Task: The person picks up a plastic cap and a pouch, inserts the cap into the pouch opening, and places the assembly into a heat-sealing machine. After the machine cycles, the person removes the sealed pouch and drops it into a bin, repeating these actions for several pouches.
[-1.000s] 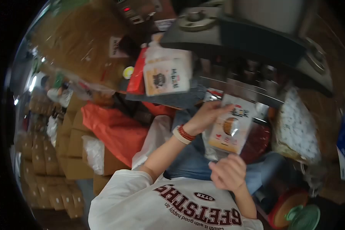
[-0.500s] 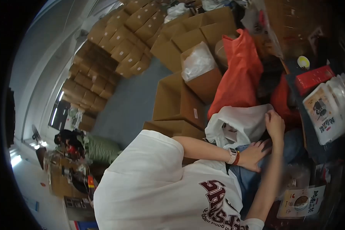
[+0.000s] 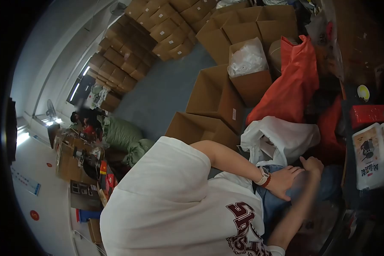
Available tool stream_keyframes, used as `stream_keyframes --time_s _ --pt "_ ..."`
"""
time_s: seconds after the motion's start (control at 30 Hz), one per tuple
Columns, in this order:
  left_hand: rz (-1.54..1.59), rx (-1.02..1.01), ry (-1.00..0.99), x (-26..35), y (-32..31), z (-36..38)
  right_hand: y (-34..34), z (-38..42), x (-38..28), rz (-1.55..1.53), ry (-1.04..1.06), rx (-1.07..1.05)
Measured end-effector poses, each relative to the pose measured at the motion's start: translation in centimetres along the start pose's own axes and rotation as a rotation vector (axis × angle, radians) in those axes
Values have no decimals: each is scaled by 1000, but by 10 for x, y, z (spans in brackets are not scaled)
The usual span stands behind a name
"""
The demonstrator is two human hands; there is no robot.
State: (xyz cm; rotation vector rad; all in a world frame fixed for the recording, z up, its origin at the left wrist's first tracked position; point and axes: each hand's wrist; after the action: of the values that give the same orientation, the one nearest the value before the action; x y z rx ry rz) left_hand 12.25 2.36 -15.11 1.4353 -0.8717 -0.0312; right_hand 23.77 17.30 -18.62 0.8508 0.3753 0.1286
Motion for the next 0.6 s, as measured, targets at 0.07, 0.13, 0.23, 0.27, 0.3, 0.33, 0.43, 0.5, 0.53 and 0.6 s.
stream_keyframes --time_s 0.07,0.13,0.23,0.27,0.3,0.33,0.43,0.5,0.53,0.6 --pt "15 -2 6 -1 0 -1 0 4 -1 -5 9 21" --pt "27 -8 3 -6 1 -3 0 6 -4 17 22 101" --pt "29 5 -4 -10 -2 -1 0 5 -6 38 32 98" --pt "28 11 -7 -11 -3 0 -1 4 -7 44 38 90" --pt "23 20 -11 -13 -2 0 -2 3 -9 43 46 128" --pt "22 25 -2 -16 -3 1 -3 2 -11 42 53 168" --pt "17 46 6 -24 -6 4 -2 -3 -17 57 58 168" --pt "30 31 6 -29 -4 3 0 -7 -21 71 51 139" --pt "39 36 10 -31 -5 2 2 -8 -21 79 36 118" --pt "64 4 19 -34 -4 1 6 -8 -24 91 22 104"
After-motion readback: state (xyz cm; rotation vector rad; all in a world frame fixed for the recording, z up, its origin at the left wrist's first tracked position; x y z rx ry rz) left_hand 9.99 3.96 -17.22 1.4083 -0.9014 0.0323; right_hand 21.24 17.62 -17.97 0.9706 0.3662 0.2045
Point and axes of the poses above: each hand's wrist, its own z-axis away from the middle knuckle, its own y-axis out of the back of the hand, x = y × z, and after that the axes turned 1 degree about -z, right-handed
